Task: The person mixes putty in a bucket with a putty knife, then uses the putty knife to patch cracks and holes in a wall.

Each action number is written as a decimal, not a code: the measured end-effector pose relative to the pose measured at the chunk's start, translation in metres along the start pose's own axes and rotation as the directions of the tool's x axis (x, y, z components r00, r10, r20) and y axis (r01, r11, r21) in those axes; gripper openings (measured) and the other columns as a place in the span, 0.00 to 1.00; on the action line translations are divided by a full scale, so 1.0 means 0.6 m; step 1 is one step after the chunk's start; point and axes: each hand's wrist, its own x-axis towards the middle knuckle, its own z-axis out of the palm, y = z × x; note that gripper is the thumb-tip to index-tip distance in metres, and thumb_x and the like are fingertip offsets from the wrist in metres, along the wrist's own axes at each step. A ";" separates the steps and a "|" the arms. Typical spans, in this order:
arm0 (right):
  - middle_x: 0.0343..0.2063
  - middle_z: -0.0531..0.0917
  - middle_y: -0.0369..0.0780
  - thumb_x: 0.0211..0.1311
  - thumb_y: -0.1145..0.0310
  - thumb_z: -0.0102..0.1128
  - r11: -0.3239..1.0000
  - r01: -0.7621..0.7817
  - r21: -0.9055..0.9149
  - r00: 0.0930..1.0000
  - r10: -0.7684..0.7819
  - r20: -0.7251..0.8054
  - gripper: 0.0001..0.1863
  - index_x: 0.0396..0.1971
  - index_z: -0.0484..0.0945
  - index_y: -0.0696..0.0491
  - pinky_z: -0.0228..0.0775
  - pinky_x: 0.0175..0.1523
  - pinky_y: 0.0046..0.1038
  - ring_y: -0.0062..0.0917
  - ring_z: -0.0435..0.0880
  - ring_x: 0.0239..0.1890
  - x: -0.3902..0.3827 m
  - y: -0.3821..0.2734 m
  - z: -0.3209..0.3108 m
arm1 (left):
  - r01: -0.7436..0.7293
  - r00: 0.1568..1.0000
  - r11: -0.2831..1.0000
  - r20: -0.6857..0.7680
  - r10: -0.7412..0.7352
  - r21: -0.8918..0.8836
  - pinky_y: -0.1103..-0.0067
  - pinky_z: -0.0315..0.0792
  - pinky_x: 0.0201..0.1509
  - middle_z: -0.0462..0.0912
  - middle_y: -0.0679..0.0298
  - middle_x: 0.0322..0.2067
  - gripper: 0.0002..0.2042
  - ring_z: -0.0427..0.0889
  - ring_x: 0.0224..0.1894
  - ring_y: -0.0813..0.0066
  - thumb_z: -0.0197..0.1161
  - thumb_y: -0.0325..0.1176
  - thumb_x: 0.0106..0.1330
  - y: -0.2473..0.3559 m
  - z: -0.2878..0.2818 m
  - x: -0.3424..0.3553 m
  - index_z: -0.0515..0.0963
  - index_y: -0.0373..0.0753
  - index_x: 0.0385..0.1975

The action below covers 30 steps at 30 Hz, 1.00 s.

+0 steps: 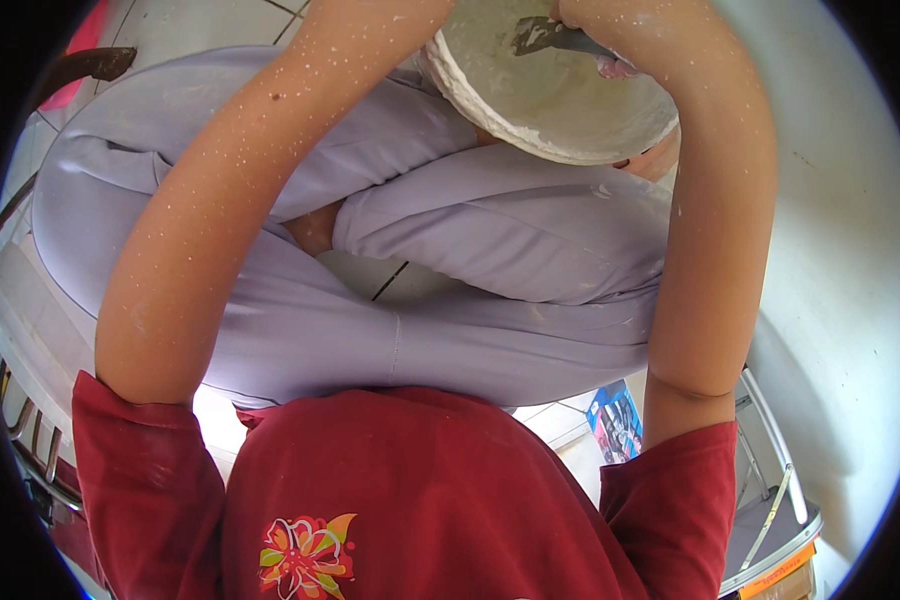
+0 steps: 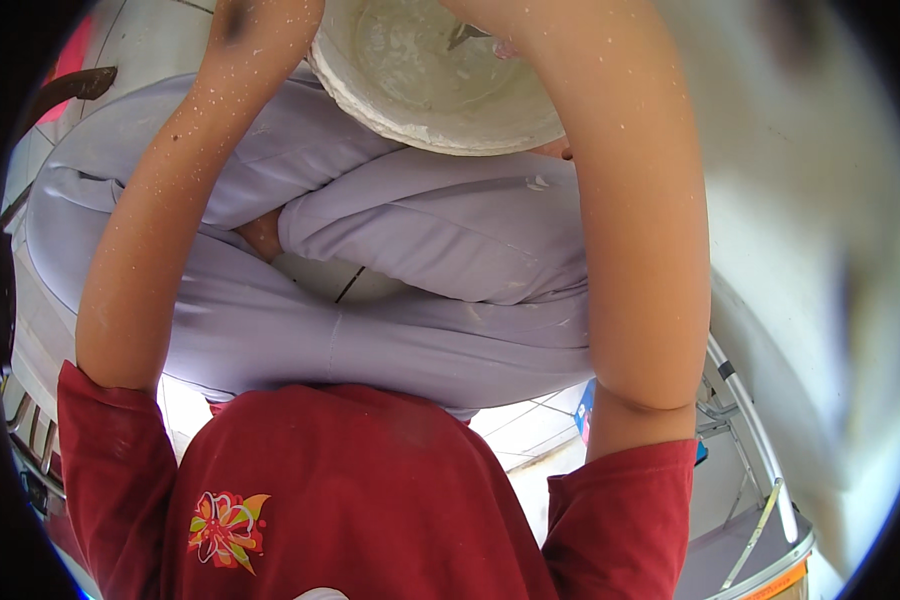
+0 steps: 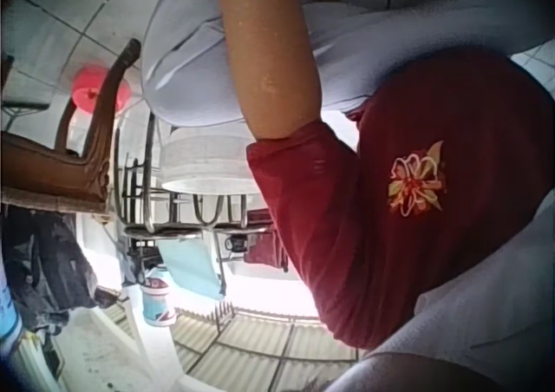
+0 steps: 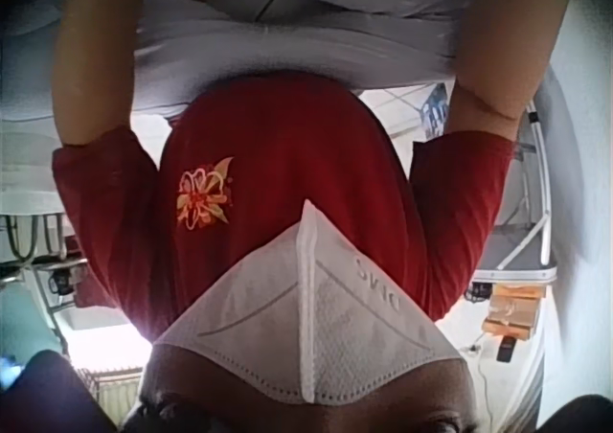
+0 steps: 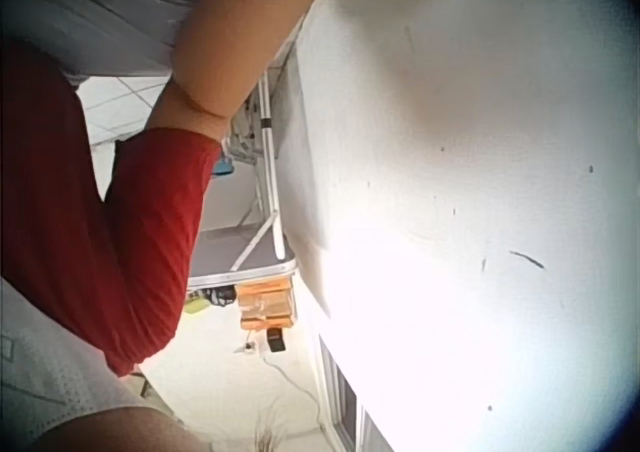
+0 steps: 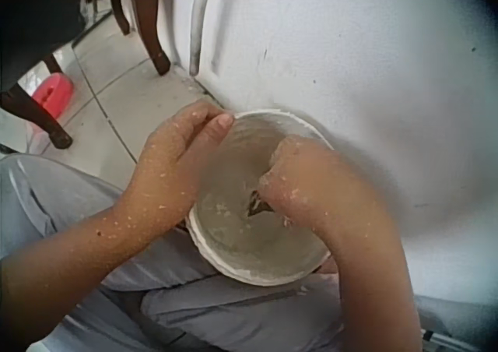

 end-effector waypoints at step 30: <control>0.30 0.87 0.55 0.51 0.69 0.59 0.967 0.251 0.042 0.960 -0.244 -0.138 0.12 0.26 0.86 0.64 0.78 0.43 0.44 0.47 0.88 0.34 0.014 0.030 0.028 | -0.021 1.000 0.999 0.007 0.021 -0.031 0.76 0.73 0.48 0.81 0.59 0.34 0.14 0.78 0.40 0.77 0.53 0.37 0.80 0.000 -0.009 -0.004 0.78 0.31 0.43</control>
